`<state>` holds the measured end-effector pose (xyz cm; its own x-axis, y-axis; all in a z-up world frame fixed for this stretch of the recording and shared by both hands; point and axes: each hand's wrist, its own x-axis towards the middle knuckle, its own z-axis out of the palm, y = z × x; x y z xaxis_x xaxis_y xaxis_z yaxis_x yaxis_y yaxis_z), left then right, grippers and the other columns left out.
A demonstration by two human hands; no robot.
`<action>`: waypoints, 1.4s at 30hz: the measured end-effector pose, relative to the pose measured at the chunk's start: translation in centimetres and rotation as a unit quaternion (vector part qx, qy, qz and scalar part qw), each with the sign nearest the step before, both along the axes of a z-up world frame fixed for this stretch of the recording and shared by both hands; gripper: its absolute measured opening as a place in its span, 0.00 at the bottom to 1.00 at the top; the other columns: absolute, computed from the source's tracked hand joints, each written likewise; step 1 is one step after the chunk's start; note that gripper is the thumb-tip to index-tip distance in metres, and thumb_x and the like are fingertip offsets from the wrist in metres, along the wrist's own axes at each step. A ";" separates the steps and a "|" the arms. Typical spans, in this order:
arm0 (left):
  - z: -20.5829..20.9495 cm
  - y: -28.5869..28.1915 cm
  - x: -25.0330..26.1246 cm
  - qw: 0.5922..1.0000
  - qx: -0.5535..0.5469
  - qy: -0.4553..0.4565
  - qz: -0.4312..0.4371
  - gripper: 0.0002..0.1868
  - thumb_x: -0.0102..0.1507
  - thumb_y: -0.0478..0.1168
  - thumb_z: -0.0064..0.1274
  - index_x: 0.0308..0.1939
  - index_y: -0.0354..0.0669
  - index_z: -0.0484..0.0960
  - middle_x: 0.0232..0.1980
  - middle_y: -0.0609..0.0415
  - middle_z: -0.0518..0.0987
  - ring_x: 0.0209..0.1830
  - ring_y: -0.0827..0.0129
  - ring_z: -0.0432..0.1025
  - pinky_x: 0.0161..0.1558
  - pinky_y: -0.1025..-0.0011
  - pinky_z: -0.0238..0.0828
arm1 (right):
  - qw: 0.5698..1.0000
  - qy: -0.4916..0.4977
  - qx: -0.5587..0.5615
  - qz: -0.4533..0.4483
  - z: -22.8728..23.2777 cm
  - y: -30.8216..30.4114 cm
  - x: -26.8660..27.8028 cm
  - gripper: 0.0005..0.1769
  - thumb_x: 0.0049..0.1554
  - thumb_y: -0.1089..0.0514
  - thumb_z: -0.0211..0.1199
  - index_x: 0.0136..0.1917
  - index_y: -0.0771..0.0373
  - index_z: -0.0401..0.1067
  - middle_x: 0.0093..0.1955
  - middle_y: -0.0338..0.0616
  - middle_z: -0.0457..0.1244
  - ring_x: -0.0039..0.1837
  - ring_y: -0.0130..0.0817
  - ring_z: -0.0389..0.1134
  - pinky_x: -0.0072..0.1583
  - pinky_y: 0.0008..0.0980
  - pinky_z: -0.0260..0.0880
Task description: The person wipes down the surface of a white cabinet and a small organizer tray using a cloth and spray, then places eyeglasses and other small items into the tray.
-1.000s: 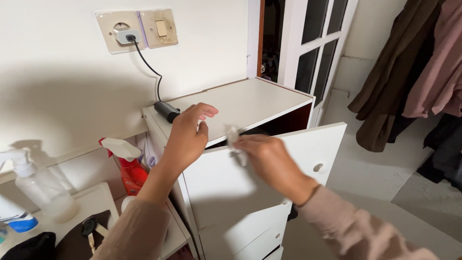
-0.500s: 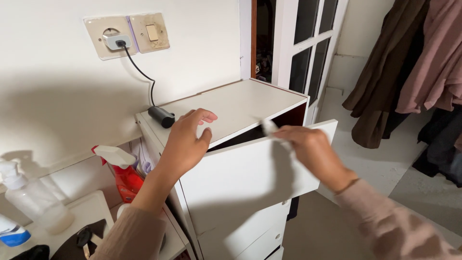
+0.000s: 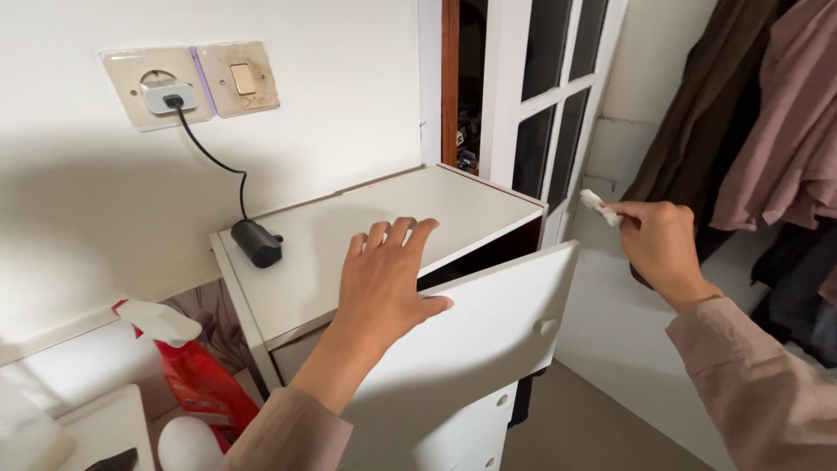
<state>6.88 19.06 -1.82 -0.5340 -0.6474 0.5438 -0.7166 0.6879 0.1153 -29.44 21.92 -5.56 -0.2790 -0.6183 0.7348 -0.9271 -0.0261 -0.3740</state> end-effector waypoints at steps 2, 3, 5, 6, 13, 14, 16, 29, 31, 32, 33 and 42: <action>-0.5 -0.5 -0.5 1.000 -0.017 0.009 0.018 0.53 0.42 0.50 0.75 0.70 0.50 0.69 0.67 0.50 0.72 0.63 0.54 0.64 0.62 0.54 0.57 | 1.000 -0.018 0.009 0.006 1.0 -0.8 0.5 0.19 0.58 0.72 0.59 0.57 0.58 0.82 0.30 0.55 0.68 0.26 0.33 0.58 0.33 0.34 0.59; -0.7 -0.6 -0.7 1.000 -0.015 0.008 0.021 0.53 0.42 0.50 0.75 0.70 0.50 0.69 0.67 0.50 0.72 0.63 0.54 0.64 0.62 0.54 0.57 | 0.999 -0.045 0.003 0.022 1.6 -1.4 0.8 0.18 0.58 0.71 0.61 0.58 0.58 0.81 0.30 0.54 0.68 0.27 0.29 0.57 0.32 0.33 0.58; -0.9 -0.8 -0.9 0.996 -0.077 0.008 0.039 0.49 0.45 0.47 0.74 0.68 0.49 0.69 0.63 0.51 0.73 0.64 0.53 0.64 0.62 0.53 0.58 | 0.996 -0.072 -0.003 0.045 2.6 -3.2 1.8 0.17 0.59 0.69 0.62 0.58 0.57 0.81 0.30 0.53 0.68 0.28 0.26 0.55 0.31 0.32 0.56; -0.9 -0.9 -1.0 0.996 -0.077 0.007 0.046 0.49 0.45 0.47 0.74 0.68 0.49 0.69 0.63 0.51 0.73 0.64 0.53 0.65 0.62 0.53 0.58 | 0.995 -0.073 -0.003 0.071 3.0 -4.2 2.2 0.17 0.57 0.70 0.62 0.57 0.58 0.81 0.32 0.52 0.69 0.29 0.24 0.57 0.31 0.31 0.58; 0.3 -1.7 1.0 0.996 -0.078 0.046 -0.012 0.41 0.48 0.51 0.69 0.63 0.43 0.73 0.61 0.46 0.75 0.60 0.51 0.66 0.59 0.50 0.59 | 0.972 0.008 0.139 0.188 2.6 -10.1 6.3 0.17 0.53 0.69 0.63 0.51 0.54 0.84 0.36 0.49 0.73 0.28 0.34 0.69 0.35 0.34 0.70; 0.8 -2.2 2.0 0.993 -0.050 0.100 -0.038 0.37 0.53 0.54 0.67 0.60 0.41 0.75 0.59 0.45 0.76 0.59 0.49 0.67 0.57 0.51 0.60 | 0.971 0.010 0.139 0.193 2.0 -10.3 7.4 0.17 0.53 0.69 0.63 0.51 0.54 0.84 0.36 0.49 0.73 0.28 0.34 0.69 0.35 0.34 0.70; 1.9 -3.3 4.0 0.993 -0.053 0.108 0.007 0.29 0.59 0.54 0.61 0.58 0.42 0.78 0.58 0.45 0.78 0.58 0.49 0.69 0.58 0.52 0.62 | 0.951 0.144 0.003 0.273 1.2 -10.0 10.3 0.17 0.50 0.71 0.63 0.51 0.60 0.82 0.41 0.51 0.72 0.38 0.41 0.74 0.47 0.36 0.76; 4.8 -5.7 8.9 0.970 0.049 0.236 0.041 0.17 0.66 0.46 0.51 0.53 0.41 0.82 0.54 0.48 0.82 0.57 0.57 0.74 0.53 0.59 0.73 | 0.834 0.081 0.095 0.538 1.5 -11.8 17.3 0.23 0.49 0.76 0.61 0.53 0.56 0.83 0.58 0.44 0.72 0.60 0.37 0.75 0.62 0.34 0.75; 5.0 -5.6 10.1 0.970 0.043 0.234 0.050 0.16 0.65 0.44 0.51 0.53 0.41 0.82 0.54 0.49 0.83 0.57 0.57 0.74 0.53 0.59 0.72 | 0.917 0.071 0.229 0.320 1.5 -15.3 12.2 0.20 0.54 0.71 0.62 0.51 0.48 0.84 0.54 0.35 0.75 0.44 0.37 0.77 0.53 0.30 0.80; 5.2 -5.6 10.7 0.970 0.035 0.232 0.057 0.15 0.65 0.43 0.52 0.53 0.41 0.83 0.54 0.49 0.83 0.56 0.58 0.74 0.52 0.59 0.71 | 0.937 0.086 0.248 0.230 1.4 -17.0 9.7 0.15 0.57 0.64 0.64 0.53 0.48 0.83 0.49 0.40 0.74 0.45 0.37 0.76 0.53 0.32 0.78; 5.4 -5.6 11.1 0.970 0.034 0.231 0.059 0.15 0.65 0.43 0.52 0.53 0.41 0.83 0.54 0.49 0.83 0.56 0.58 0.74 0.52 0.59 0.71 | 0.948 0.149 0.200 0.197 1.7 -18.9 7.0 0.17 0.55 0.67 0.61 0.52 0.51 0.84 0.50 0.43 0.74 0.47 0.40 0.75 0.55 0.34 0.77; 5.5 -8.2 8.4 0.956 0.038 0.291 0.024 0.13 0.63 0.40 0.52 0.51 0.43 0.83 0.51 0.54 0.85 0.50 0.64 0.78 0.47 0.65 0.76 | 0.916 0.110 0.142 0.358 -0.1 -25.5 23.2 0.13 0.51 0.69 0.63 0.45 0.57 0.84 0.46 0.50 0.72 0.47 0.45 0.75 0.53 0.38 0.76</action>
